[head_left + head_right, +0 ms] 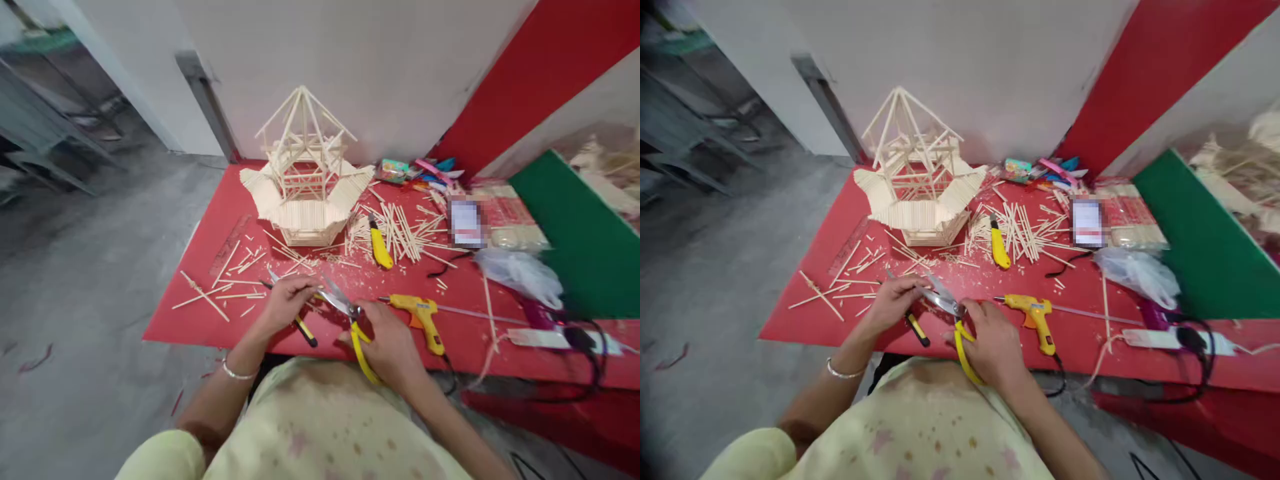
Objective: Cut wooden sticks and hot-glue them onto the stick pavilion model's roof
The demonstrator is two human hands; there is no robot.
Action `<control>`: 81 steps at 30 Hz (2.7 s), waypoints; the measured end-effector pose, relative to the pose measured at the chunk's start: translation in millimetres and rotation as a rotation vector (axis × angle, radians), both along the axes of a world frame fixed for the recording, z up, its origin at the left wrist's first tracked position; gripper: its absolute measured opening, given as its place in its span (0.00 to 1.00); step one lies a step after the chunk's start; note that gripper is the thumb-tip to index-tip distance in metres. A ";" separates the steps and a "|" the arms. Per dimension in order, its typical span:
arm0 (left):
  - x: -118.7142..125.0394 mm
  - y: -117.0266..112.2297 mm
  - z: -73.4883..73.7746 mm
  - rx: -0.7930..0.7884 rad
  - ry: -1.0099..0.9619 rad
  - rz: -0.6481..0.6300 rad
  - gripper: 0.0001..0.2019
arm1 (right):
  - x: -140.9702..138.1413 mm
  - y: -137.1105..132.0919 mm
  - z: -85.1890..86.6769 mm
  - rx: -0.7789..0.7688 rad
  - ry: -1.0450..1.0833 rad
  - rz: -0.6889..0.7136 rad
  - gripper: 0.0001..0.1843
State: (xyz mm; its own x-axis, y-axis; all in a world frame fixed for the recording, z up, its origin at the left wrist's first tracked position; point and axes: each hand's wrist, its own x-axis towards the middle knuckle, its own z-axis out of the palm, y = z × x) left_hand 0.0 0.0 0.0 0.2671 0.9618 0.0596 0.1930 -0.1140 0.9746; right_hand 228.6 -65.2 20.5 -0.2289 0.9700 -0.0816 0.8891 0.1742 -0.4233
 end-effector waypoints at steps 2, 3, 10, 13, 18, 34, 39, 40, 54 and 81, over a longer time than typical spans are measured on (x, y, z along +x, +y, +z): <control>-2.2 0.5 0.3 0.046 0.011 -0.029 0.09 | 0.7 -0.9 -3.1 0.028 -0.049 0.010 0.28; -3.2 0.8 0.7 0.064 0.014 -0.045 0.09 | 1.0 -0.9 -4.2 0.039 -0.067 0.018 0.28; -7.2 4.3 8.8 0.092 0.012 -0.141 0.11 | 3.9 5.9 -0.8 0.066 -0.099 0.091 0.27; -8.5 6.3 10.6 0.094 0.034 -0.163 0.11 | 5.2 7.6 1.9 0.051 -0.088 0.094 0.27; -11.4 8.5 10.0 0.064 0.026 -0.171 0.09 | 4.0 7.3 2.1 0.005 -0.057 0.095 0.25; -18.9 7.3 2.8 0.023 -0.008 -0.151 0.08 | -5.2 7.3 3.6 0.080 -0.125 0.143 0.26; -17.4 2.4 1.5 -0.003 -0.033 -0.131 0.07 | -3.2 3.2 -4.1 0.096 -0.097 0.154 0.25; -16.7 1.9 1.6 -0.010 -0.041 -0.137 0.07 | -2.5 2.4 -6.4 0.092 -0.077 0.154 0.24; -19.4 4.8 -6.0 0.030 -0.006 -0.124 0.09 | -4.8 8.0 1.6 0.064 -0.103 0.107 0.24; -1.3 10.2 25.1 -0.226 -0.190 0.113 0.11 | -10.6 -14.7 -1.8 -0.015 -0.479 -0.092 0.23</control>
